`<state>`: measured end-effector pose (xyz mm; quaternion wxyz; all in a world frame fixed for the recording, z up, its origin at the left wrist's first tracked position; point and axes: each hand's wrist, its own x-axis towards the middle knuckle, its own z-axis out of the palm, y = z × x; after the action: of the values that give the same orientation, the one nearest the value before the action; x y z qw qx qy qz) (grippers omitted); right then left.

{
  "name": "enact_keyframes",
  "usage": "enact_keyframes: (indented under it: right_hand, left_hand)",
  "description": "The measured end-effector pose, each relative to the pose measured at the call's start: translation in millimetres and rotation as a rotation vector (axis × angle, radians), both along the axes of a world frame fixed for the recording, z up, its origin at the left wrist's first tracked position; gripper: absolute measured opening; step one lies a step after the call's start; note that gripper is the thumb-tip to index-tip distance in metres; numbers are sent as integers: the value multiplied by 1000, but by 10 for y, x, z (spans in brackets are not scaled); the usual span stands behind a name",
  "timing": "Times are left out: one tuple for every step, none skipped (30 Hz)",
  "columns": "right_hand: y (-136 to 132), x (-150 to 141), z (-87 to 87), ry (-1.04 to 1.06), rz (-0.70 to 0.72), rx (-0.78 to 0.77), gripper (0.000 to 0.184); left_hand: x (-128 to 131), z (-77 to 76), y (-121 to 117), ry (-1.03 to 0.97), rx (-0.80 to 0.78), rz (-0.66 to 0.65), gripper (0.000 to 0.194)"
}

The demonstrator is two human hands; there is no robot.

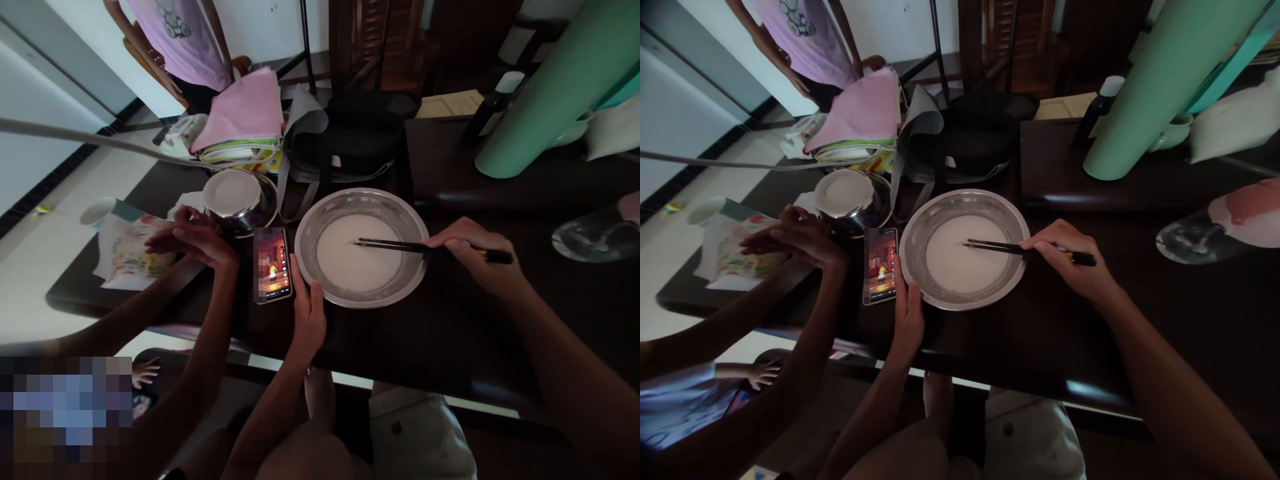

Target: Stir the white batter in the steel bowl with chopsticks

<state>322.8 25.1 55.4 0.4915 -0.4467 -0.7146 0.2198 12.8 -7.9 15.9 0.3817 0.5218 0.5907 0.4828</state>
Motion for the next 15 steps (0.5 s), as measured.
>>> enact_keyframes:
  right_hand:
    - [-4, 6, 3, 29, -43, -16, 23]
    - [-9, 9, 7, 57, -71, -34, 26]
    - [-13, 6, 11, 76, -72, -50, 28]
    - [-17, 0, 13, 79, -45, -58, 28]
    - [-18, -10, 13, 65, 0, -53, 26]
    - [-17, -20, 12, 39, 46, -37, 24]
    - [-15, -27, 10, 9, 75, -16, 21]
    - [-14, -29, 9, -14, 78, 1, 19]
    - [-14, -25, 7, -21, 59, 16, 18]
    - [-16, -17, 7, -14, -3, 10, 19]
    - [-19, -8, 6, 5, -65, -17, 22]
    - [-23, 0, 6, 52, -117, -42, 25]
    - [-25, 4, 5, 82, -120, -62, 28]
    - [-25, 4, 4, 77, -74, -60, 28]
    - [-23, -1, 2, 71, -20, -47, 28]
  left_hand:
    - [-1, 1, 0, 0, 1, -3, 93]
    - [-2, 3, 0, -1, 2, -5, 94]
    - [-4, 5, 0, -1, 1, -7, 94]
    - [-6, 8, 1, -1, -2, -8, 95]
    - [-7, 10, 1, 0, -5, -6, 95]
    - [-8, 12, 0, 3, -8, -1, 95]
    - [-9, 13, -2, 4, -9, 3, 95]
    - [-9, 13, -3, 4, -9, 6, 94]
    - [-9, 13, -6, 1, -9, 5, 94]
    - [-8, 14, -8, -6, -10, 0, 93]
    - [-8, 14, -10, -14, -12, -8, 93]
    - [-7, 16, -11, -21, -15, -16, 93]
    - [-7, 18, -12, -25, -18, -21, 94]
    - [-7, 21, -12, -25, -19, -21, 95]
    - [-7, 24, -11, -21, -20, -19, 95]
